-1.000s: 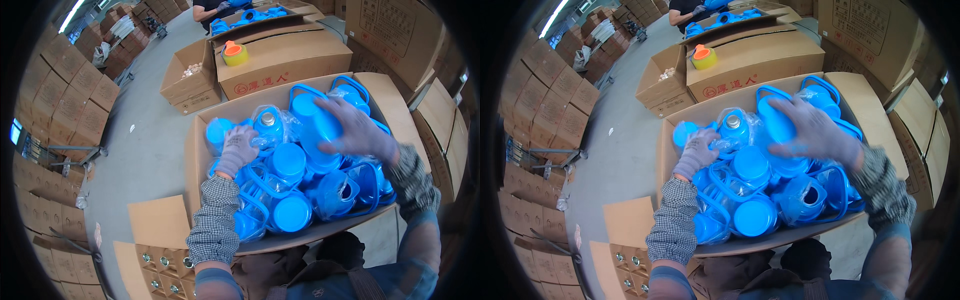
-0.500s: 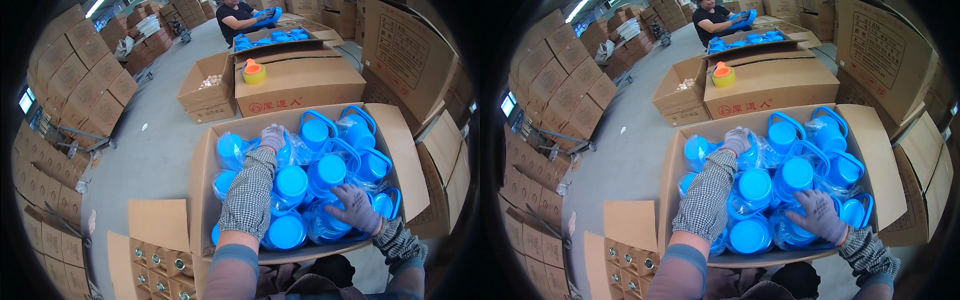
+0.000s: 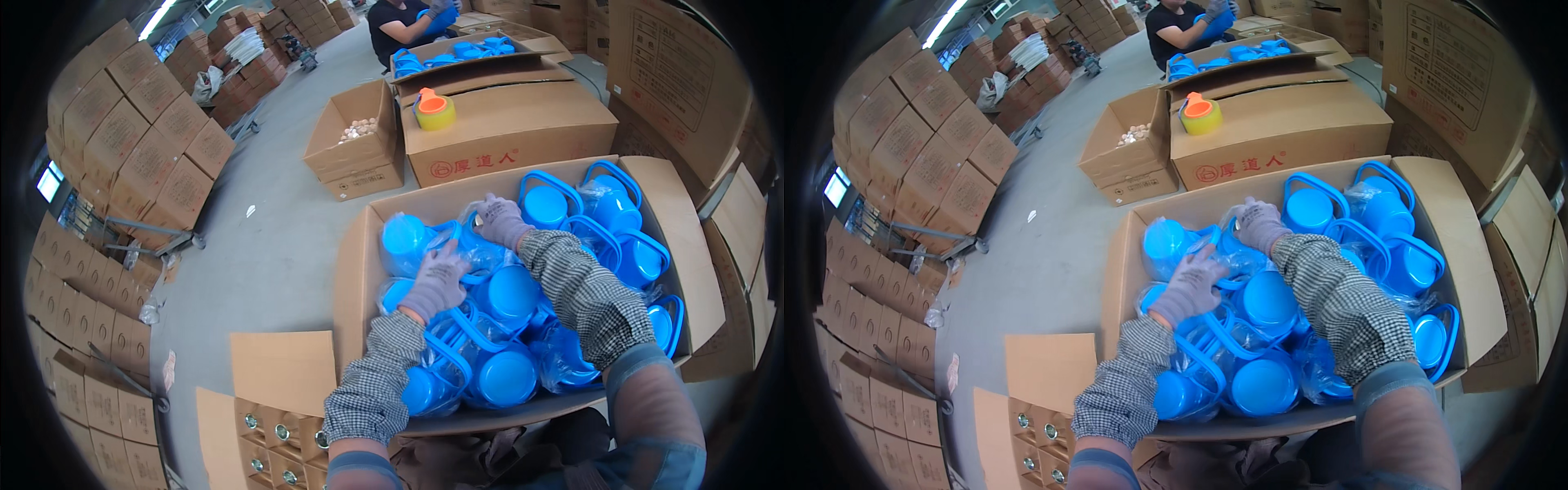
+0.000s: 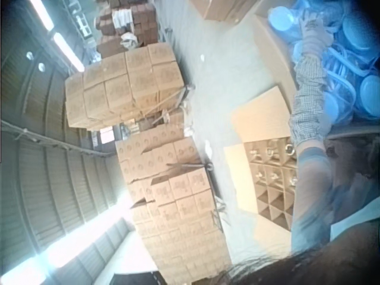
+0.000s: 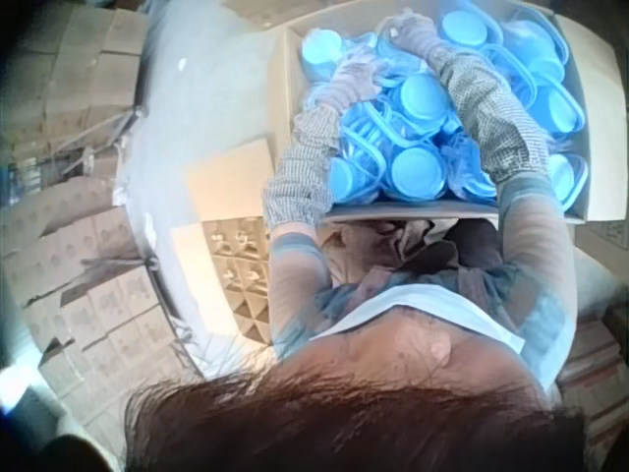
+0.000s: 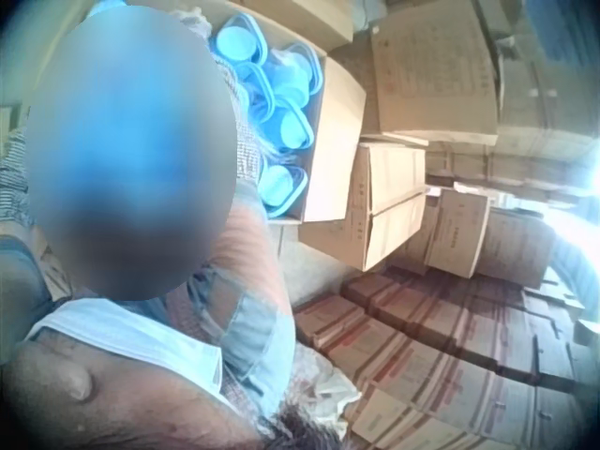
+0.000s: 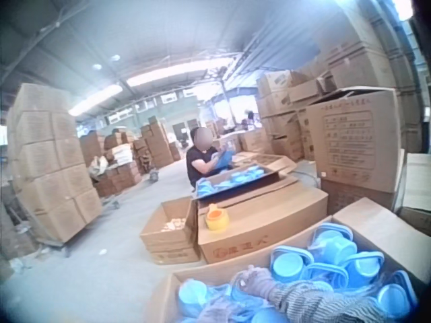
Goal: The person assembles vacuum flasks by inserting a glass liner into a blue plastic outer shell, placing a plastic bag around the shell, and then placing the assembly into a cardboard box compartment.
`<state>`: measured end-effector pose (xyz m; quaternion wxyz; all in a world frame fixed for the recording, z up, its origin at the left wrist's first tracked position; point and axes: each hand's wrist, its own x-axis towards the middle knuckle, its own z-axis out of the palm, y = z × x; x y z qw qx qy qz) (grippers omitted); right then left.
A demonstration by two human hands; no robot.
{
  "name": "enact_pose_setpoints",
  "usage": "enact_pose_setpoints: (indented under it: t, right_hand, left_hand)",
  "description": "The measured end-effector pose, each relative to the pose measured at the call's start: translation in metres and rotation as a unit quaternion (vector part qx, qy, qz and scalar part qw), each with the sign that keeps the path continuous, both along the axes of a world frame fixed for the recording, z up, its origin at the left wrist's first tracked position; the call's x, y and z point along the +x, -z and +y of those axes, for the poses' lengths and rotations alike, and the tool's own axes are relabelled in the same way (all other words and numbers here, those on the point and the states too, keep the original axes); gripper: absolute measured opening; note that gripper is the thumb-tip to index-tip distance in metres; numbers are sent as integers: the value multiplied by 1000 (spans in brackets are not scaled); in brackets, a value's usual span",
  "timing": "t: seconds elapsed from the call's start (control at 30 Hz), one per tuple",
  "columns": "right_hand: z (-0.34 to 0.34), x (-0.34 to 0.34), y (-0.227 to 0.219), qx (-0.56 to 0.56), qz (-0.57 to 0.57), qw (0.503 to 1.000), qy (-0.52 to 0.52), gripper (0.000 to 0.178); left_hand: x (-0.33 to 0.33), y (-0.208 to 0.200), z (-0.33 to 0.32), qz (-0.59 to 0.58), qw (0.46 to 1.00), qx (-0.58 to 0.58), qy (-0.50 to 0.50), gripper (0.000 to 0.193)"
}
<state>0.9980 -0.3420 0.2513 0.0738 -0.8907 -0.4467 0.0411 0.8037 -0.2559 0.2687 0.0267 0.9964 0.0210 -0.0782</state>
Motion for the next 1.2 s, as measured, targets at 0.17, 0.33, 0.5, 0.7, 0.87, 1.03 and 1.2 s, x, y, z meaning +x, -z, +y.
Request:
enact_pose_setpoints:
  t: [0.17, 0.33, 0.5, 0.7, 0.87, 1.03, 1.2]
  right_hand:
    - [-29, -12, -18, 246, 60, 967, 25, 49]
    - [2, -47, -111, 320, 474, 820, -8, 55]
    - [115, -10, -198, 419, 552, 721, -8, 61]
    - [76, -70, -170, 304, 480, 818, -93, 49]
    - [-77, -37, -72, 322, 290, 901, -2, 36]
    - [-171, -25, -17, 246, 101, 962, -59, 33]
    - [-180, -20, 3, 240, 83, 964, -72, 35]
  left_hand:
    - [-4, 25, -3, 0, 1000, 15, -4, 47]
    - [-17, 18, -13, -11, 997, 82, -8, 46]
    - [1, 10, -25, -11, 992, 123, 0, 45]
    - [-7, 3, 18, -28, 970, 195, -141, 50]
    - [33, 22, 15, -29, 980, 197, -6, 37]
    - [67, -22, 16, -61, 995, 75, 15, 33]
    - [81, -115, -2, 13, 997, 35, -74, 47]
